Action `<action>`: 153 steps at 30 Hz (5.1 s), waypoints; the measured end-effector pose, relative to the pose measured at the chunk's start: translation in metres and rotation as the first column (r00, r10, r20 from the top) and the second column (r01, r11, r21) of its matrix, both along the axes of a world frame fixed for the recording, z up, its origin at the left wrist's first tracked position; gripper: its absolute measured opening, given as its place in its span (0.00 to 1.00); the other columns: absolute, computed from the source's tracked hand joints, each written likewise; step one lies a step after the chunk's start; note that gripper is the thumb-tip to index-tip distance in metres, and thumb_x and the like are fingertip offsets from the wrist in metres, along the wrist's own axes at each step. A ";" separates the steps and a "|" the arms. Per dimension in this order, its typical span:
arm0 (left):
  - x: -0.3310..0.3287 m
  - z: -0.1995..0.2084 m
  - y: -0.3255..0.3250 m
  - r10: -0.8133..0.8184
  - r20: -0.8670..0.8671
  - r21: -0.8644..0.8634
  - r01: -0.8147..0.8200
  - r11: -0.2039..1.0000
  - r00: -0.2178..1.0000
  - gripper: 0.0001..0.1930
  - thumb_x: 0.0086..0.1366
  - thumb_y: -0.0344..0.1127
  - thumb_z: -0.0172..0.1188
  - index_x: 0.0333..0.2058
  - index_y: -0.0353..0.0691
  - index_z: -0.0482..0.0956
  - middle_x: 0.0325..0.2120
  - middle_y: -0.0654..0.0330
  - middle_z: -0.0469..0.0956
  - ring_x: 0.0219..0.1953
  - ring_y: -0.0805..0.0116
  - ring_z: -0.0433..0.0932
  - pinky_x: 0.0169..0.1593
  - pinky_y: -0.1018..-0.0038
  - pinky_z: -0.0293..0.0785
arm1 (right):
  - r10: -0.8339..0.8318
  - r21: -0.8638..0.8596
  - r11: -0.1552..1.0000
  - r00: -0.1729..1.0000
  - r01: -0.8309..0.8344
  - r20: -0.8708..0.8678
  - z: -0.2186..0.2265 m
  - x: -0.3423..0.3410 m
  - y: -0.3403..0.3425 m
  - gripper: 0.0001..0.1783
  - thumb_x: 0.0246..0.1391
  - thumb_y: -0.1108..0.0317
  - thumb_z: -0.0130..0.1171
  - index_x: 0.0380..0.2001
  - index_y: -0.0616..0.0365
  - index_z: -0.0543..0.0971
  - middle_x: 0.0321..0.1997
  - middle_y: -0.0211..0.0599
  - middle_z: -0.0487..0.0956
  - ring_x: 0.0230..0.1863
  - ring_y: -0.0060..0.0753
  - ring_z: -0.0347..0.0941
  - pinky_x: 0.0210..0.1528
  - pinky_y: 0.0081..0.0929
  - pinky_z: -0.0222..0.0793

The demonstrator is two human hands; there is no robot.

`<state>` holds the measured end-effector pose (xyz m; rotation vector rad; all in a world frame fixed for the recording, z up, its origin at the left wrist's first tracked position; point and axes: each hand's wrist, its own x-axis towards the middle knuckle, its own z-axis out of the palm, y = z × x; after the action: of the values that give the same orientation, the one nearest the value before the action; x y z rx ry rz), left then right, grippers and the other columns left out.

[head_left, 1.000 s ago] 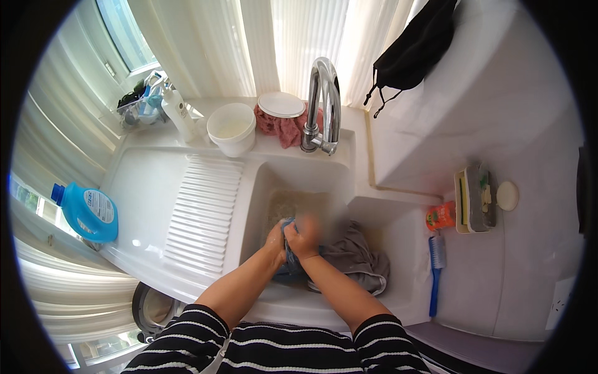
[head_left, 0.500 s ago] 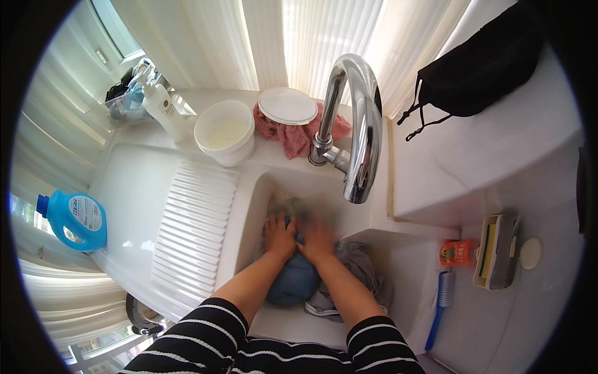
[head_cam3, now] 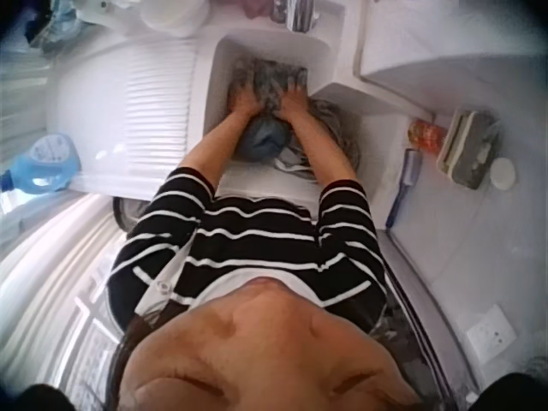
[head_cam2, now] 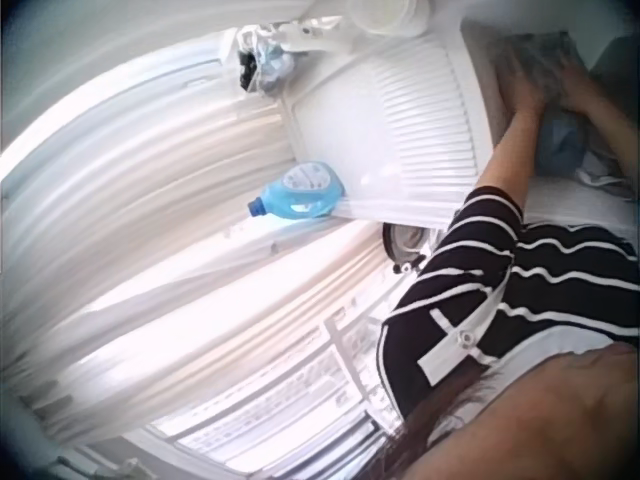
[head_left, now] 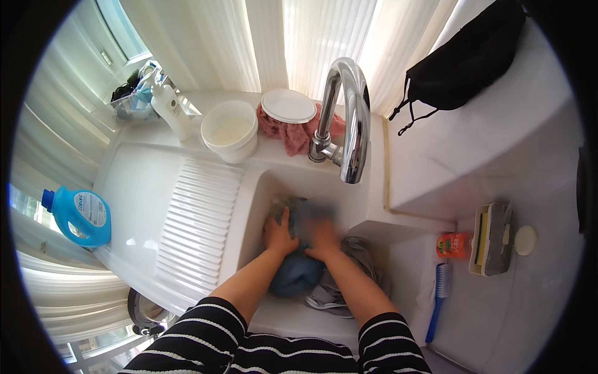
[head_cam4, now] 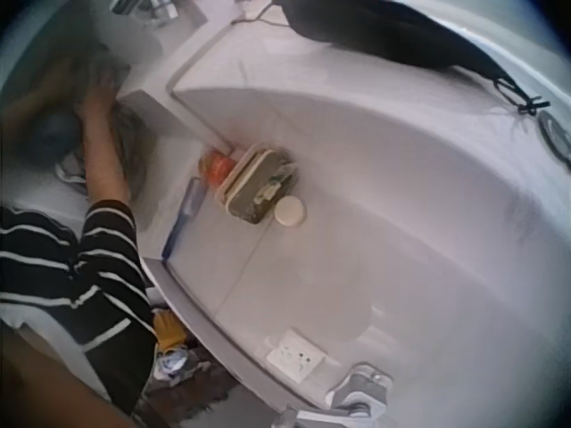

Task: The person hand-washes a blue garment in a white sink. They scrub the fabric on the sink's built-in washboard, rinse it under the faucet, and wring out the excess water. The person repeats this process, ensuring the garment is thoroughly cleaned.

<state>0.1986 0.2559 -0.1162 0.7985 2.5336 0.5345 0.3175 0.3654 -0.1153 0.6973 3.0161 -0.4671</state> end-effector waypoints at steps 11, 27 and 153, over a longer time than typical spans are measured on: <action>-0.006 0.065 -0.035 -0.386 0.891 0.045 -0.801 0.597 -0.237 0.42 0.58 0.75 0.51 0.52 0.40 0.77 0.49 0.52 0.79 0.52 0.50 0.77 0.61 0.53 0.68 | -0.509 -0.998 -0.037 0.859 0.041 0.054 0.058 0.015 -0.032 0.27 0.49 0.62 0.65 0.51 0.62 0.76 0.51 0.50 0.75 0.53 0.44 0.73 0.55 0.39 0.69; 0.035 0.123 -0.047 -0.252 0.966 0.105 -0.804 0.585 -0.057 0.18 0.69 0.51 0.56 0.40 0.40 0.77 0.35 0.59 0.80 0.36 0.63 0.80 0.41 0.67 0.79 | -0.162 -0.040 0.977 0.607 0.210 -0.778 0.108 0.008 -0.109 0.17 0.52 0.54 0.65 0.29 0.56 0.74 0.40 0.46 0.73 0.42 0.54 0.70 0.41 0.45 0.71; 0.010 0.151 -0.032 -0.044 0.992 -0.046 -0.658 0.751 -0.120 0.21 0.68 0.51 0.55 0.46 0.38 0.76 0.41 0.55 0.80 0.40 0.60 0.82 0.45 0.63 0.81 | -0.694 -0.569 0.711 0.546 0.414 -0.469 0.055 0.004 -0.001 0.22 0.54 0.52 0.62 0.25 0.62 0.74 0.29 0.53 0.76 0.33 0.57 0.72 0.37 0.45 0.68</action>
<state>0.2087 0.2235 0.0349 -0.3030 0.9849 1.3651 0.3214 0.3639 -0.0606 1.8244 2.9444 -1.6261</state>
